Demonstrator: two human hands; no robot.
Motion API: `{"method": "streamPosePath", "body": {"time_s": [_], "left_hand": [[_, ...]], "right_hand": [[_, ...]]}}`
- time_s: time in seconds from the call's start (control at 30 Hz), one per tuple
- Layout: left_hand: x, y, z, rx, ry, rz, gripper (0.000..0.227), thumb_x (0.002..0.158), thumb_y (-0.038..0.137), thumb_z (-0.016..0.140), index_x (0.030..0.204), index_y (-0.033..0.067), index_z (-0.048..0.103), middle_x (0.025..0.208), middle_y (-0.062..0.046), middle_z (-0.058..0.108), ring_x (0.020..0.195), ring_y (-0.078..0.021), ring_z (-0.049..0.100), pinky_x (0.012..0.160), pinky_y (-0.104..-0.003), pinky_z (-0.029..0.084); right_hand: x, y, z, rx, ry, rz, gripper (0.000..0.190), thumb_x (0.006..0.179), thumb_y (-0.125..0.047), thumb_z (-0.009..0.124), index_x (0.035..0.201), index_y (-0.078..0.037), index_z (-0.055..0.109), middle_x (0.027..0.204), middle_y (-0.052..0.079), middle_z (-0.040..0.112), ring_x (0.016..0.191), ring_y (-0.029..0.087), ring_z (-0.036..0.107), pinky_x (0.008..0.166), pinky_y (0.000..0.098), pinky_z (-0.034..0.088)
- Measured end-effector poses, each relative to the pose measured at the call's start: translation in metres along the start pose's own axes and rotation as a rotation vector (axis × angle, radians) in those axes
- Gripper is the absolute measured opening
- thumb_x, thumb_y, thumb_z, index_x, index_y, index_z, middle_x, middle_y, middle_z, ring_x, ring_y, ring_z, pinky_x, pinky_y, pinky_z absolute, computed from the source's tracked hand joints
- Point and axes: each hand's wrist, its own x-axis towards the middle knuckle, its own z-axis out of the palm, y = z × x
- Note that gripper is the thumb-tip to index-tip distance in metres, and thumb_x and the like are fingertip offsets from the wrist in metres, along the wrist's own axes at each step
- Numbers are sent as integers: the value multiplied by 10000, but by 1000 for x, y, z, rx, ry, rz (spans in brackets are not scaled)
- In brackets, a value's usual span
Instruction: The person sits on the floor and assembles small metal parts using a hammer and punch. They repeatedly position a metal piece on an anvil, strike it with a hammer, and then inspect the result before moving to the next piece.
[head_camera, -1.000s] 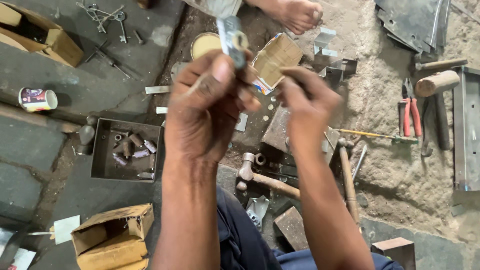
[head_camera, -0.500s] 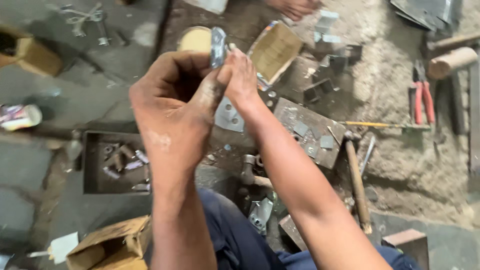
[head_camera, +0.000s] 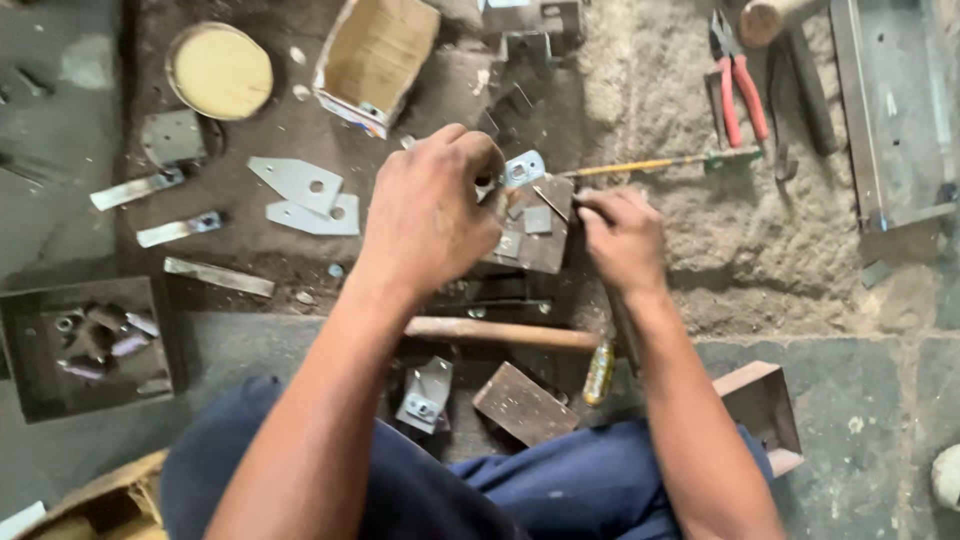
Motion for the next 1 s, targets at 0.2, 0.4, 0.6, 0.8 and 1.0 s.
{"method": "streamPosePath", "body": {"time_s": [0.2,0.4,0.6,0.8,1.0], "left_hand": [[-1,-21,44,53,-74,47,164,815,193,794,898,68,728,938,-120,686,859,-359,691,761,-470,540],[-2,-41,114,169,-215,172,172,792,149,770,922,56,709,976,-146,648,922,-371,672,768,-487,528],[-4,-51,133,195,-236,136,177,800,164,766,938,71,704,956,-140,628,950,-349,648,774,-493,476],[-9,-48,139,232,-263,140,160,799,164,749,929,81,705,943,-130,619,921,-324,649,773,-472,451],[-14,-49,141,194,-244,141,170,778,155,745,907,61,689,940,-127,615,906,-321,643,781,-456,437]], "right_hand": [[2,-8,6,146,-11,47,211,920,-41,719,1128,-47,753,1065,127,719,966,260,717,837,341,573],[-4,0,-8,385,-162,-66,347,878,-15,766,1221,-23,712,1102,127,686,1023,227,689,893,336,568],[-4,6,1,352,-228,-74,407,851,-39,816,1240,-21,697,1063,116,684,980,230,675,867,336,541],[-2,11,8,418,-249,-83,334,876,-27,788,1199,-12,703,1083,125,702,983,246,703,867,333,557],[-1,15,12,375,-256,-80,285,910,-28,767,1188,-8,706,1053,123,696,961,250,695,863,342,548]]}}
